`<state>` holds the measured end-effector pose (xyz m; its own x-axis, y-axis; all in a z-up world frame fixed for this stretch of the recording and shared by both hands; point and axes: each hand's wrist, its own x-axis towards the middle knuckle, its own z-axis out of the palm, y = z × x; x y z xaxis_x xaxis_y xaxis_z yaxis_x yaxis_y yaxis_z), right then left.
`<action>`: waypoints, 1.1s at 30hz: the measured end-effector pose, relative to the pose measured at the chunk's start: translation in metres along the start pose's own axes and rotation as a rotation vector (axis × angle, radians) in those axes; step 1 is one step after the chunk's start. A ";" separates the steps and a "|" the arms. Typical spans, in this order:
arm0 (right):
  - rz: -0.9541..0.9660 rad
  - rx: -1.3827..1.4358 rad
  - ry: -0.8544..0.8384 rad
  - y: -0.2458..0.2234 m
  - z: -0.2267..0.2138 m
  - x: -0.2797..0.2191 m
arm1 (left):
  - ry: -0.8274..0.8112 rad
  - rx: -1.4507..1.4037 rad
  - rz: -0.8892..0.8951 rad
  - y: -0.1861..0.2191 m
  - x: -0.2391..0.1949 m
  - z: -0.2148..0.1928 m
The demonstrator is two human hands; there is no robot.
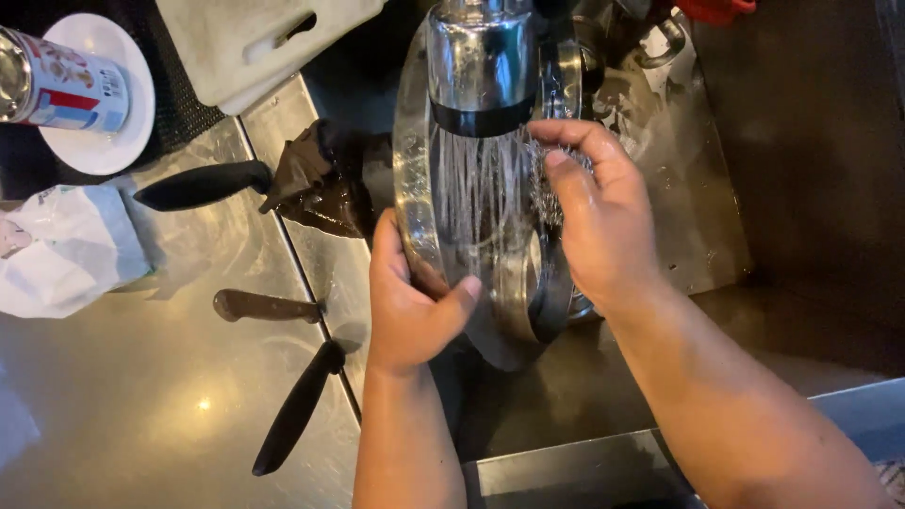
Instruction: The person scrubs a round metal tray with a steel wool pad under running water, then applies soap and continues scrubbing with a white sponge. The tray is rinsed and handled throughout the process.
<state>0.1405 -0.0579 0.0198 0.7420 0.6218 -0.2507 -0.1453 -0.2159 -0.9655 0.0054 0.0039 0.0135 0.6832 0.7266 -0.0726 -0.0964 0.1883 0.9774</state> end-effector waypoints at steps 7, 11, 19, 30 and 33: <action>-0.083 0.116 -0.164 0.005 -0.015 0.002 | -0.108 -0.032 0.094 -0.004 -0.002 0.005; -0.217 0.032 -0.190 0.008 -0.015 -0.001 | -0.164 -0.035 -0.007 0.003 0.000 -0.002; -0.322 -0.146 -0.393 0.006 -0.004 -0.008 | -0.067 -0.004 -0.063 0.005 0.003 -0.021; -0.277 -0.068 -0.207 0.009 -0.011 -0.004 | 0.114 0.115 -0.046 -0.009 0.003 -0.026; -0.328 0.054 -0.177 0.018 -0.011 -0.005 | 0.149 0.096 -0.065 -0.009 0.004 -0.021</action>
<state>0.1410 -0.0734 0.0047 0.6310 0.7727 0.0690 0.0439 0.0533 -0.9976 -0.0060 0.0190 0.0007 0.5702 0.8061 -0.1581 0.0191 0.1794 0.9836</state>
